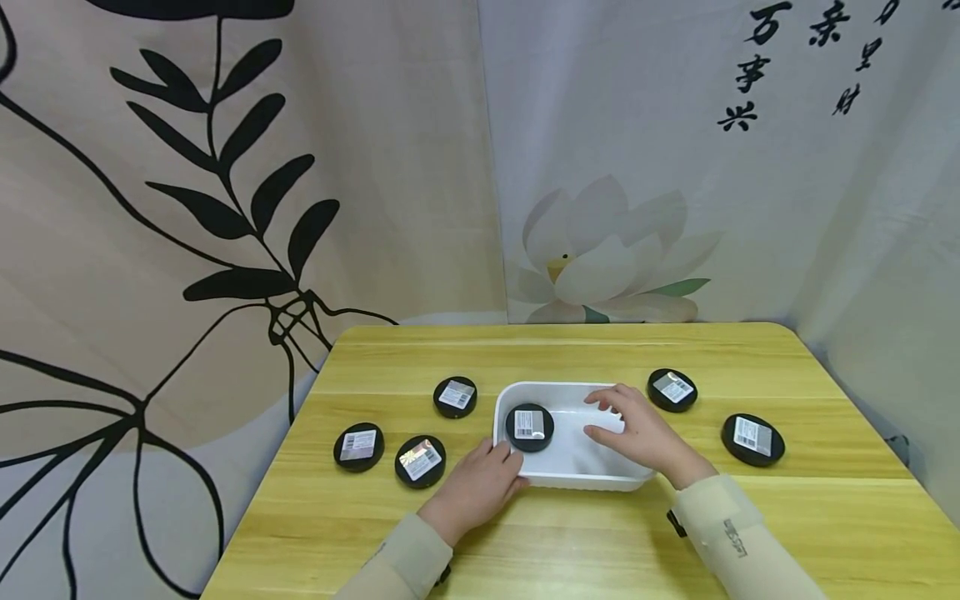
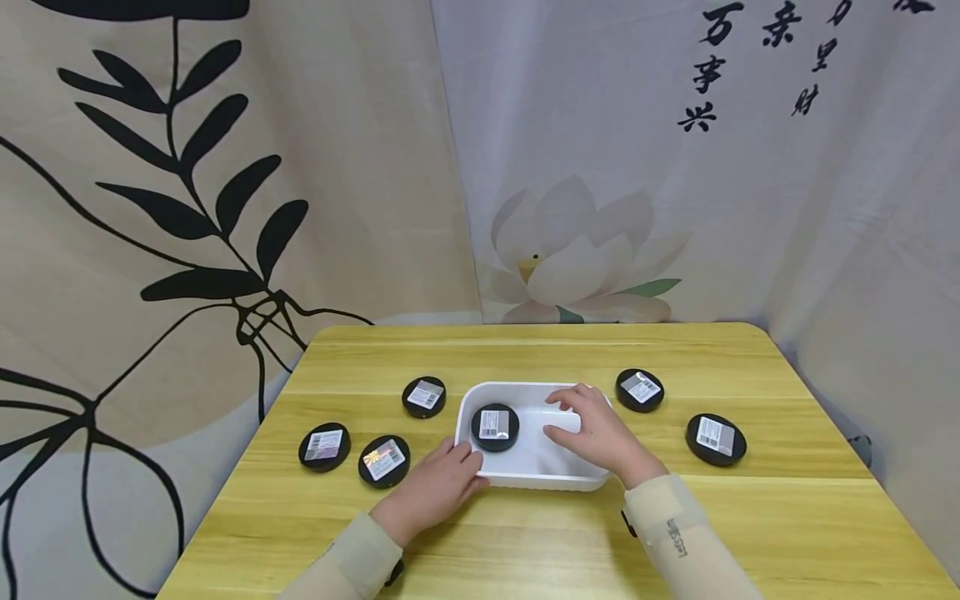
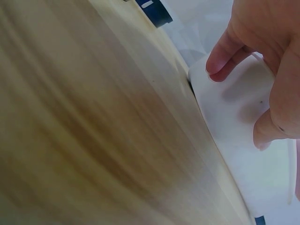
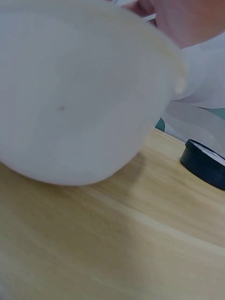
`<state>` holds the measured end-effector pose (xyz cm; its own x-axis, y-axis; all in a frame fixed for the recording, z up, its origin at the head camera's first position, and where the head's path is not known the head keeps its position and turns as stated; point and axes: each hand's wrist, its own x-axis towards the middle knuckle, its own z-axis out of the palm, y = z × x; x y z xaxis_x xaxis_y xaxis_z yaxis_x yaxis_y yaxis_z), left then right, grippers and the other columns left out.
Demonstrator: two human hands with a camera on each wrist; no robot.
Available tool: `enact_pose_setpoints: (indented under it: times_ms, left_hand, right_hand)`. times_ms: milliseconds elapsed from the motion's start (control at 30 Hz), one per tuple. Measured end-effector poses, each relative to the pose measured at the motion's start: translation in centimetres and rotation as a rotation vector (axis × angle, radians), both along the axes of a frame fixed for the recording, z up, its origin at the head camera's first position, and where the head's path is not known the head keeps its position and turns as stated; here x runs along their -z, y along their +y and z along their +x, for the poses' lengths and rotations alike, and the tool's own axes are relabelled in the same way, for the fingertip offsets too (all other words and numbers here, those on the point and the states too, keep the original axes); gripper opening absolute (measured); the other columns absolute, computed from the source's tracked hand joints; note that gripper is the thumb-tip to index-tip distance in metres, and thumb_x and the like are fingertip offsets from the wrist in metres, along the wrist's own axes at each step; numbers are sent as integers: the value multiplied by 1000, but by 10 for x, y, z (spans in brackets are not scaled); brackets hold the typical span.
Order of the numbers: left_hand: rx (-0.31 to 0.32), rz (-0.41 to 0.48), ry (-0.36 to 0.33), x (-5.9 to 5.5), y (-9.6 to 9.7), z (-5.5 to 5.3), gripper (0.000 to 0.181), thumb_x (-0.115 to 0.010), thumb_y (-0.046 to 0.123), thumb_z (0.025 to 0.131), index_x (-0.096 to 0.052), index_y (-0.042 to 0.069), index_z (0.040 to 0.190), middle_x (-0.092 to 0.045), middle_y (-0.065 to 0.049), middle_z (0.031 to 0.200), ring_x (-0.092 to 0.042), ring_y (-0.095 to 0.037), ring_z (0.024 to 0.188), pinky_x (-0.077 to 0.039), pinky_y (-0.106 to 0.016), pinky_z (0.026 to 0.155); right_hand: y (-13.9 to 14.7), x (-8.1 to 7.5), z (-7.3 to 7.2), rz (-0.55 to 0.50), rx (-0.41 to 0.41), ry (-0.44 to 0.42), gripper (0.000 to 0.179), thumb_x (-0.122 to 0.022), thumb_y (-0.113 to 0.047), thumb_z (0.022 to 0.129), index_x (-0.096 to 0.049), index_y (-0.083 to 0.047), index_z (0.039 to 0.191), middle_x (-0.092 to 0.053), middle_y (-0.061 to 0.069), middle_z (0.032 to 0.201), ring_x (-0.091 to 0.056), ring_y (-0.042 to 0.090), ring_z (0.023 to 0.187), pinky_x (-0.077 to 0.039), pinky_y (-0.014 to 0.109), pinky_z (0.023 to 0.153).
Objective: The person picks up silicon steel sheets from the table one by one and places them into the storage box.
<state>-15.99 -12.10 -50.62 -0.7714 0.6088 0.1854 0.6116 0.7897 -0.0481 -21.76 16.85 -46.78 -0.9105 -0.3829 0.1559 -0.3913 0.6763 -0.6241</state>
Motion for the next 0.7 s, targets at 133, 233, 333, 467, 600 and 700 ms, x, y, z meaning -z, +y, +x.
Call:
enact_pose_setpoints:
  times_ms: [133, 233, 333, 467, 600, 700]
  left_hand:
    - [3, 4, 10, 1, 0, -1, 28, -54, 45, 102, -58, 18, 99, -58, 3, 94, -48, -18, 87, -47, -31, 79]
    - [1, 8, 1, 1, 0, -1, 28, -53, 45, 102, -58, 18, 99, -57, 3, 95, -47, -18, 88, -46, -31, 79]
    - [-1, 11, -9, 1, 0, -1, 27, -53, 45, 103, -57, 18, 99, -57, 3, 96, -47, -17, 89, -46, -31, 80]
    - [0, 9, -5, 2, -1, -1, 27, -53, 45, 103, -57, 18, 100, -57, 3, 96, -47, -17, 88, -47, -31, 80]
    - [0, 9, -4, 3, -1, -1, 27, -53, 45, 103, -57, 18, 100, -57, 3, 96, -47, -17, 88, -46, -31, 80]
    - [-3, 11, -11, 3, -1, -1, 27, -53, 45, 103, -57, 18, 100, -57, 3, 96, -47, -17, 89, -46, -31, 81]
  right_hand:
    - [1, 4, 1, -6, -1, 56, 40, -77, -30, 89, -66, -12, 123, -63, 11, 113, -57, 30, 104, -49, 43, 87]
    - [3, 7, 2, -11, 2, 87, 38, -77, -28, 88, -67, -12, 121, -64, 9, 115, -55, 26, 106, -49, 42, 87]
    - [5, 9, 4, -13, 19, 103, 35, -77, -27, 88, -68, -13, 119, -63, 6, 119, -52, 24, 110, -48, 44, 89]
    - [8, 12, 6, -12, 45, 122, 31, -77, -27, 89, -70, -14, 117, -63, 3, 121, -51, 24, 112, -47, 48, 91]
    - [11, 16, 7, -19, 48, 155, 30, -77, -24, 88, -70, -11, 114, -63, 4, 119, -50, 25, 112, -46, 50, 93]
    - [14, 18, 8, -32, 50, 184, 29, -78, -22, 87, -71, -10, 112, -64, 5, 117, -50, 25, 111, -45, 50, 93]
